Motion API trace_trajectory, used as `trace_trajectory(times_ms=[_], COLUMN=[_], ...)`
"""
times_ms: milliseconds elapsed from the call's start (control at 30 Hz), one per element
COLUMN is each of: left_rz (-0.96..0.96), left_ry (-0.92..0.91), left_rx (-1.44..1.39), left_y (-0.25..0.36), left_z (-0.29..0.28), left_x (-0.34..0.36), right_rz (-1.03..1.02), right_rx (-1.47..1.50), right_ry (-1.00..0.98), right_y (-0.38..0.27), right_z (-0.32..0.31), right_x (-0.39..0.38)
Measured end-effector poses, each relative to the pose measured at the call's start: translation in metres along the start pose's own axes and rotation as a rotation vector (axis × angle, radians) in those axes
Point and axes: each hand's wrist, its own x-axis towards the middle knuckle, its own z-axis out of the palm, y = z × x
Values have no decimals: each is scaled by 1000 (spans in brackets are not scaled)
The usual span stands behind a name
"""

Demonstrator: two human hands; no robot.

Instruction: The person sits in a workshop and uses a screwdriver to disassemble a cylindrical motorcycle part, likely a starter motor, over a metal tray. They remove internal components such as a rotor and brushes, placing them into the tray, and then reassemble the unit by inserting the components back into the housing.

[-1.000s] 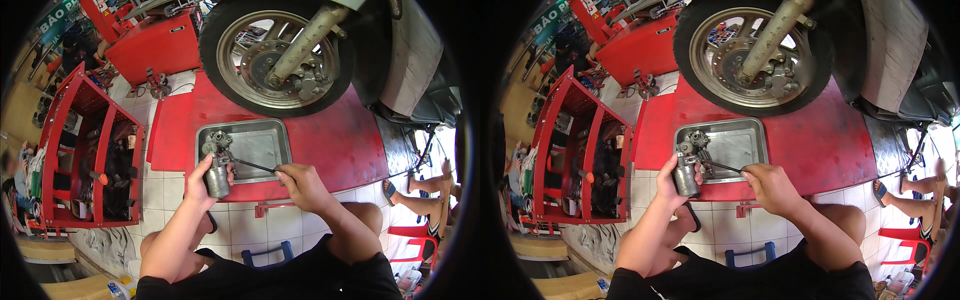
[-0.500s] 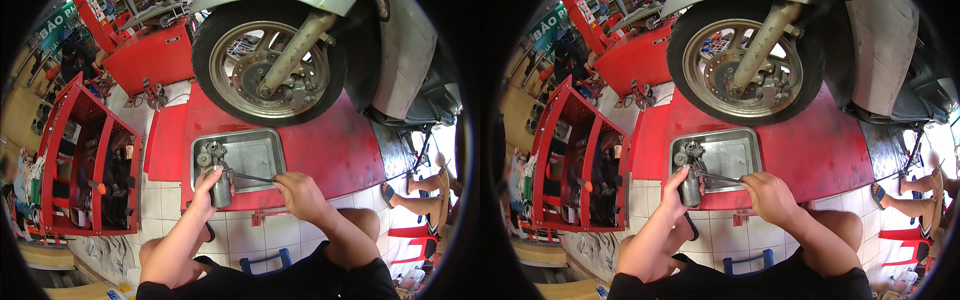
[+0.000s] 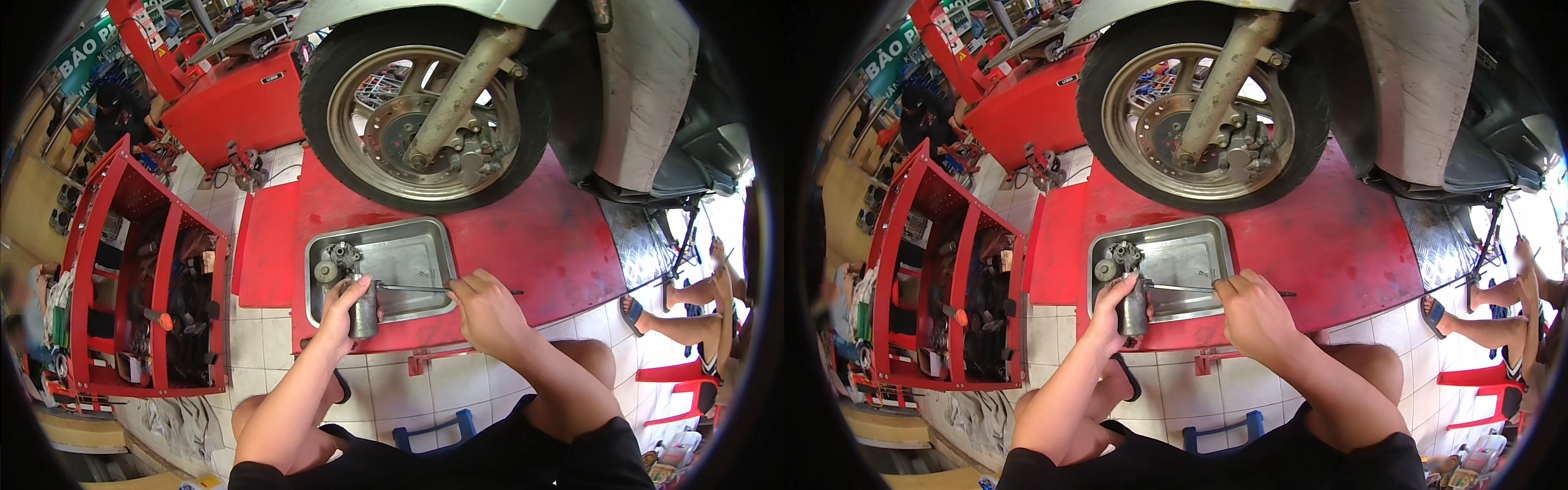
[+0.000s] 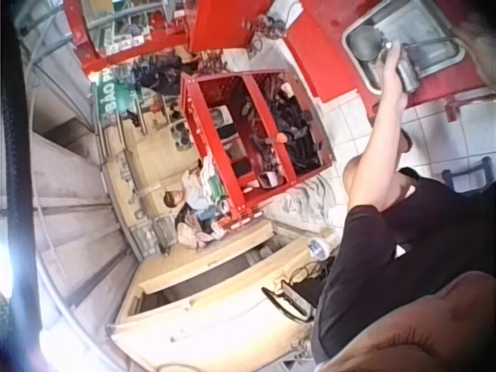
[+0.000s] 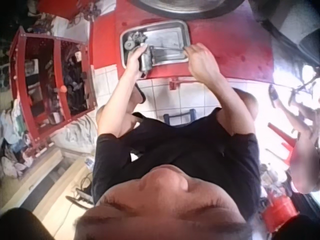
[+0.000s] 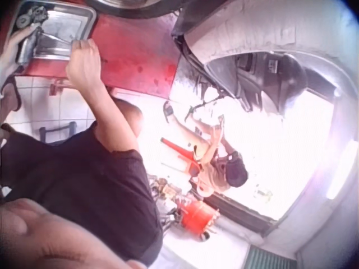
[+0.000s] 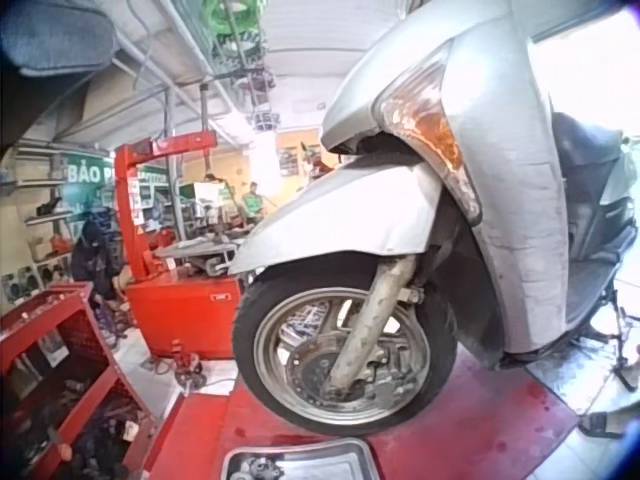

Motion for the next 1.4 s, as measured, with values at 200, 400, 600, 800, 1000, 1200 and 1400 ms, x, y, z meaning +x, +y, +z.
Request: trace_trajectory(times_ms=[200, 400, 600, 800, 1000, 1200, 1400], left_rz=[-33, -130, -164, -144, -238, -243, -255], left_ry=[72, 67, 10, 10, -2, 24, 19], left_rx=[71, -23, -43, 85, 64, 66, 10], left_y=[-4, -11, -13, -22, -30, -31, -30], left_z=[19, 29, 40, 53, 60, 54, 62], left_x=[28, 45, 53, 53, 60, 60, 57], right_rz=[49, 119, -48, 295, 123, 277, 207], right_rx=[-7, -19, -33, -59, -111, -75, -65], right_ry=[15, 25, 31, -171, -1, -198, -143], right_y=[34, 51, 72, 63, 82, 71, 75], right_z=[-8, 0, 0, -23, 0, -15, -11], right_x=[24, 31, 19, 19, 7, 15, 11])
